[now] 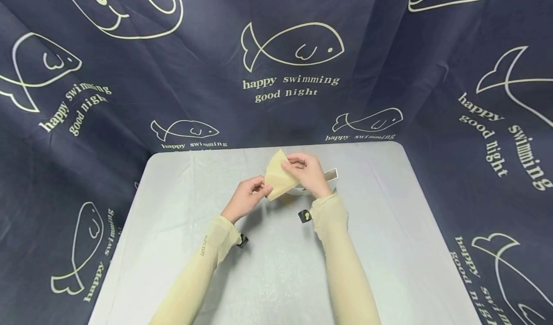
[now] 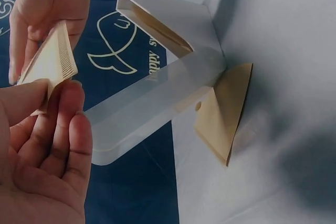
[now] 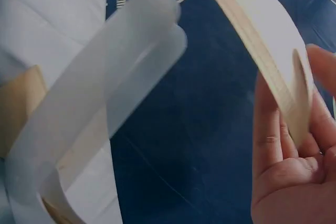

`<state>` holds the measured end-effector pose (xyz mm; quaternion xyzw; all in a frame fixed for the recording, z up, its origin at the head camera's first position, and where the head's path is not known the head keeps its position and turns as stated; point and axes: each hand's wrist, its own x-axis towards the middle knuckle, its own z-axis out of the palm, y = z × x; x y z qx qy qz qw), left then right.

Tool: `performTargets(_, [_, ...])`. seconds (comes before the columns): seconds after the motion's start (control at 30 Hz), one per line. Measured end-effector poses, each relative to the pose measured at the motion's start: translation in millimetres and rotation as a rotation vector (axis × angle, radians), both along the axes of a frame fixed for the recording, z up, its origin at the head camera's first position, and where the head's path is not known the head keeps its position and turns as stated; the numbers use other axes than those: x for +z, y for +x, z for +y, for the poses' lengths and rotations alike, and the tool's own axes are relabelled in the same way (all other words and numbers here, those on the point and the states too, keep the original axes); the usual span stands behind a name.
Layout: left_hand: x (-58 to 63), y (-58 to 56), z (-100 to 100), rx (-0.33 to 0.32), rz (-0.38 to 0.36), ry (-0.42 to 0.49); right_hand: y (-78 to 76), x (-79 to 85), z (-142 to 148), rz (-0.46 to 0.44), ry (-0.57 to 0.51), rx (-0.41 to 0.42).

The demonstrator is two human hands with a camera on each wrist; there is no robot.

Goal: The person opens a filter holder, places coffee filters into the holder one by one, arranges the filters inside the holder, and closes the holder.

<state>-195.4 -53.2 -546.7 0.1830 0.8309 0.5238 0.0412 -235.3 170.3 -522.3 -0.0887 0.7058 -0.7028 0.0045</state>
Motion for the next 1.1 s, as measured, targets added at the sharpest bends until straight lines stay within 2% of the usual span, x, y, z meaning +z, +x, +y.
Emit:
performTargets(0.07, [-0.2, 0.7, 0, 0.002, -0.013, 0.004, 1.1, -2.8, -2, -0.014, 0.021, 0.005])
performTargets(0.17, [-1.5, 1.1, 1, 0.04, -0.02, 0.023, 3.9, -4.6, -4, -0.011, -0.01, -0.041])
performTargets(0.33, [-2.5, -1.8, 0, 0.098, 0.014, 0.115, 4.7, -2.2, -5, 0.038, -0.127, -0.175])
performTargets(0.43, [-0.3, -3.4, 1, 0.114, 0.042, 0.174, 4.3, -2.2, -6, 0.066, -0.199, -0.218])
performTargets(0.53, [2.1, -5.0, 3, 0.129, 0.056, 0.208, 4.9, -4.6, -9, 0.083, -0.243, -0.229])
performTargets(0.73, [1.2, -7.0, 4, 0.152, 0.051, 0.233, 7.9, -10.0, -15, 0.075, -0.232, -0.198])
performTargets(0.97, [-0.1, -8.3, 1, 0.178, 0.086, 0.197, 11.5, -6.0, -6, 0.119, -0.228, -0.139])
performTargets(1.1, [1.9, -9.2, -2, 0.19, 0.116, 0.16, 12.0, -3.2, 13, 0.175, -0.239, -0.186])
